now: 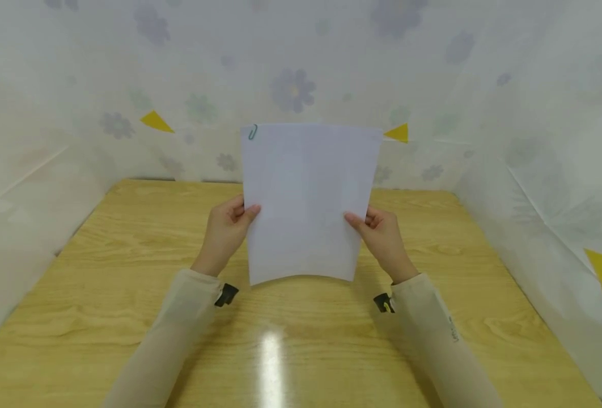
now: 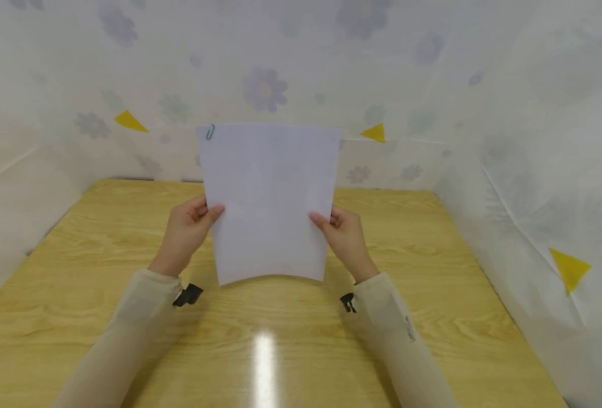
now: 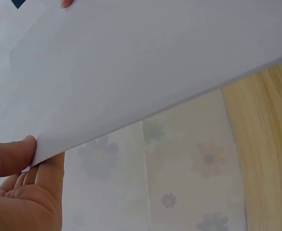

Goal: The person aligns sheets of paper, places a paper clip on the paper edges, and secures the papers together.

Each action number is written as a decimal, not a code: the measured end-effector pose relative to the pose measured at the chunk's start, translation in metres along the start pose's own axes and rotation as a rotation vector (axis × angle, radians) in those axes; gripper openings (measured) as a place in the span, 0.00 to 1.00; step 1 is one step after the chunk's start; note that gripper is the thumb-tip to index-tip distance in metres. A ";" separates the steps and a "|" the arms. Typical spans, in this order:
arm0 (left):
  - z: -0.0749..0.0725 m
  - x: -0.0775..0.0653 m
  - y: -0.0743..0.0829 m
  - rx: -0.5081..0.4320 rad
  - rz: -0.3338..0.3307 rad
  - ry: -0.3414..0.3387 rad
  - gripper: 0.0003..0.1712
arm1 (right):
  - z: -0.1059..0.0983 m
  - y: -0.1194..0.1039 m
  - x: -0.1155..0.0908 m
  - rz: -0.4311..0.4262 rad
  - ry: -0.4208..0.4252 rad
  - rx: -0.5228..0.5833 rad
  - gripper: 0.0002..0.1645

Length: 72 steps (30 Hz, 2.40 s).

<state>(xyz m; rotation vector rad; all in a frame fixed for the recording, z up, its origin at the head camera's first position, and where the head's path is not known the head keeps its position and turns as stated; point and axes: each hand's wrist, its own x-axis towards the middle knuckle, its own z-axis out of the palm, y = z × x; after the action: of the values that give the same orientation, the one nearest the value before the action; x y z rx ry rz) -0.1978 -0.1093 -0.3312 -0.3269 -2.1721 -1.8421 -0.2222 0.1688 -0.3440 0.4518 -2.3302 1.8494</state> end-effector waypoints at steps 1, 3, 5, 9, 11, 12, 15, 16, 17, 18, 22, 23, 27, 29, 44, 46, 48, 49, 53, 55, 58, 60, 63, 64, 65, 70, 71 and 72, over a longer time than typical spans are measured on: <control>0.000 0.000 0.001 -0.009 -0.007 0.000 0.16 | 0.000 -0.001 0.000 0.002 0.000 -0.001 0.23; 0.000 0.000 0.002 -0.019 -0.013 0.005 0.17 | -0.001 -0.002 0.001 0.001 -0.002 -0.001 0.23; -0.001 0.000 0.001 -0.022 -0.020 0.009 0.17 | 0.000 -0.003 0.001 0.004 -0.006 -0.002 0.24; -0.002 0.001 -0.005 -0.022 -0.024 0.019 0.17 | -0.001 -0.006 0.000 0.006 -0.023 0.007 0.24; -0.003 0.001 -0.007 -0.017 -0.020 0.016 0.18 | -0.002 -0.008 0.000 0.006 -0.031 0.012 0.24; -0.004 0.000 -0.008 -0.017 -0.018 0.012 0.18 | -0.002 -0.009 -0.001 0.006 -0.033 0.014 0.24; -0.004 0.001 -0.009 -0.027 -0.024 0.000 0.20 | -0.003 -0.011 -0.002 -0.003 -0.037 0.001 0.24; -0.004 0.001 -0.009 -0.031 -0.027 -0.005 0.20 | -0.004 -0.011 -0.002 -0.001 -0.037 -0.002 0.24; -0.004 0.001 -0.009 -0.035 -0.032 -0.010 0.20 | -0.004 -0.012 -0.002 0.001 -0.038 -0.005 0.24; -0.004 0.001 -0.008 -0.042 -0.039 -0.012 0.20 | -0.005 -0.012 -0.003 0.005 -0.039 -0.009 0.24; -0.005 0.001 -0.007 -0.044 -0.060 -0.031 0.21 | -0.006 -0.011 -0.003 0.025 -0.039 -0.015 0.24; -0.005 0.001 -0.007 -0.041 -0.068 -0.035 0.21 | -0.006 -0.011 -0.003 0.030 -0.040 -0.021 0.24; -0.006 0.003 -0.007 -0.022 -0.100 -0.054 0.21 | -0.007 -0.010 -0.002 0.056 -0.048 -0.037 0.24; -0.006 0.004 -0.006 0.004 -0.112 -0.062 0.21 | -0.007 -0.009 -0.001 0.071 -0.052 -0.046 0.24; -0.008 0.015 -0.010 0.153 -0.200 -0.136 0.18 | -0.013 -0.005 0.003 0.204 -0.078 -0.117 0.21; -0.009 0.015 -0.010 0.162 -0.217 -0.152 0.19 | -0.012 -0.005 0.003 0.214 -0.081 -0.129 0.20; -0.010 0.014 -0.011 0.184 -0.231 -0.168 0.17 | -0.012 -0.004 0.003 0.224 -0.087 -0.143 0.20; -0.011 0.014 -0.012 0.195 -0.238 -0.176 0.16 | -0.012 -0.004 0.003 0.231 -0.089 -0.150 0.19; -0.013 0.013 -0.016 0.234 -0.261 -0.203 0.11 | -0.012 -0.002 0.004 0.255 -0.101 -0.209 0.19; -0.013 0.012 -0.018 0.257 -0.276 -0.215 0.11 | -0.012 0.000 0.005 0.272 -0.109 -0.239 0.19; -0.014 0.011 -0.022 0.301 -0.292 -0.236 0.11 | -0.012 0.006 0.007 0.292 -0.126 -0.269 0.19; -0.014 0.011 -0.024 0.321 -0.301 -0.250 0.11 | -0.011 0.009 0.007 0.301 -0.137 -0.274 0.19; -0.013 0.011 -0.027 0.327 -0.322 -0.270 0.10 | -0.009 0.013 0.007 0.306 -0.154 -0.279 0.17; -0.013 0.011 -0.028 0.328 -0.325 -0.279 0.10 | -0.009 0.013 0.007 0.308 -0.162 -0.278 0.16; -0.012 0.011 -0.030 0.330 -0.332 -0.286 0.10 | -0.009 0.014 0.007 0.313 -0.170 -0.277 0.15; -0.010 0.012 -0.035 0.378 -0.348 -0.325 0.06 | -0.007 0.016 0.005 0.349 -0.212 -0.275 0.14; -0.009 0.012 -0.036 0.384 -0.352 -0.330 0.06 | -0.007 0.016 0.005 0.359 -0.216 -0.276 0.13; -0.009 0.012 -0.036 0.389 -0.351 -0.336 0.06 | -0.006 0.016 0.005 0.366 -0.222 -0.280 0.13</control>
<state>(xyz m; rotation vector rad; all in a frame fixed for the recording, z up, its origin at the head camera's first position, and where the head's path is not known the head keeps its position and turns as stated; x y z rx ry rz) -0.2208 -0.1244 -0.3593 -0.1878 -2.9139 -1.5494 -0.2329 0.1774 -0.3561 0.2144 -2.9346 1.6318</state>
